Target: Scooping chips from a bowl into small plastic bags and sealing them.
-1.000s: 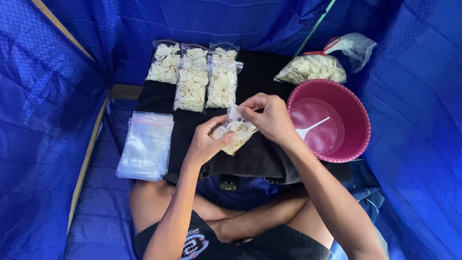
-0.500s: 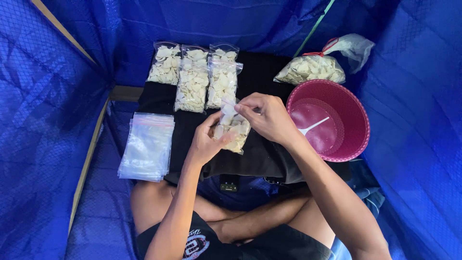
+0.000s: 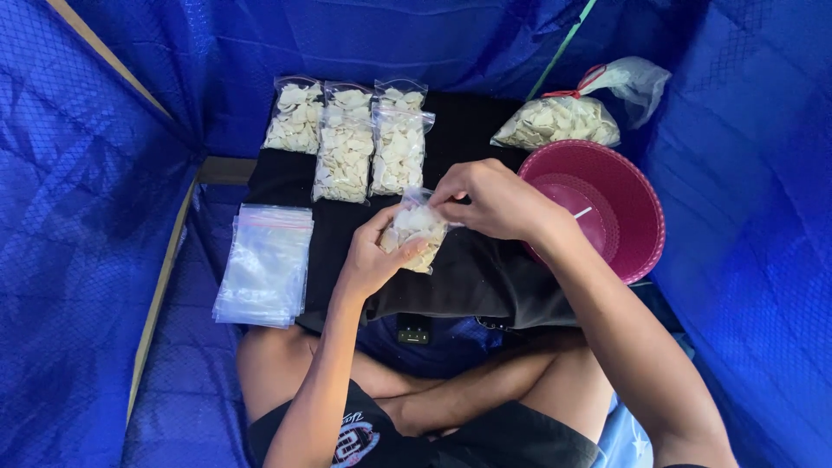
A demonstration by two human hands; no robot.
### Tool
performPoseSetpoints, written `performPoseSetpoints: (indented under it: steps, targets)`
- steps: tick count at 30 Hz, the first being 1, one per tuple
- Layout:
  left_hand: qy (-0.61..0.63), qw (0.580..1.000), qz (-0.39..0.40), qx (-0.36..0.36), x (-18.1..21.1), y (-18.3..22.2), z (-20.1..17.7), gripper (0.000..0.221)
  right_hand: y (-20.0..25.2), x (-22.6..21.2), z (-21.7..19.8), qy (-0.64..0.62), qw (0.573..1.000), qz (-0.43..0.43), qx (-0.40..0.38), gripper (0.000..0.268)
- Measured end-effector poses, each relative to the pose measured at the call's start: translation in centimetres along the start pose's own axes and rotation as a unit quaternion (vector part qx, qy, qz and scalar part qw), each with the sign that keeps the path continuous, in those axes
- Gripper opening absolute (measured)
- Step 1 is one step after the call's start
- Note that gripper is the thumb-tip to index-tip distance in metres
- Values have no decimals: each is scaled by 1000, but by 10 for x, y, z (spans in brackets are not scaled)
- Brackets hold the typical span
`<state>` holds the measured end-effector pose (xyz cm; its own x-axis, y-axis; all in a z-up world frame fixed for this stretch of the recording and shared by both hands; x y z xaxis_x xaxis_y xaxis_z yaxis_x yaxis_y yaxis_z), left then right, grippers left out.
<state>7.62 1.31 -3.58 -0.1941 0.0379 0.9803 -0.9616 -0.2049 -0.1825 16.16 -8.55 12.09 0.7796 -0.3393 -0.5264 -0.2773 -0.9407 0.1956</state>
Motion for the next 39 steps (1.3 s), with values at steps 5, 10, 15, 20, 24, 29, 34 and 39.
performPoseSetpoints:
  steps: [5, 10, 15, 20, 24, 29, 34, 39]
  targets:
    - [-2, 1000, 1, 2, 1, 2, 0, 61, -8, 11, 8, 43, 999, 25, -1, 13]
    - [10, 1000, -6, 14, 7, 1, -1, 60, 2, -2, -17, -12, 998, 30, 52, 15]
    - [9, 1000, -17, 15, 2, -1, 1, 59, 0, 8, -5, -64, 997, 39, 36, 15]
    - [1, 999, -20, 27, -6, 1, -3, 56, 3, 4, 2, -16, 997, 77, -10, 22]
    - [-1, 999, -21, 29, -3, 2, -5, 49, 8, -9, -13, -18, 999, 21, 41, 14]
    - [-38, 996, -7, 75, 10, 4, -6, 54, 19, 32, 32, -157, 948, 23, 277, 30]
    - [-69, 991, 20, 113, 11, 3, -13, 53, 15, 66, 117, -346, 881, 25, 321, 46]
    - [-31, 993, 97, 52, 3, 5, -9, 55, 15, 34, 129, -279, 915, -69, 283, 70]
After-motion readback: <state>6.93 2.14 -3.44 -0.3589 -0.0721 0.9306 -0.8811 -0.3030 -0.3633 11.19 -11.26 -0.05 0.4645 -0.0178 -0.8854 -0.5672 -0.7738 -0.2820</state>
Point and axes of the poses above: each hand's wrist, its own y-axis away from the middle knuckle, its own z-axis out of the palm, x = y × z, the point moved 9 cm from there along -y, towards the middle knuckle, and after that the axes turned 11 degrees about -x, right-handed, at the moved point
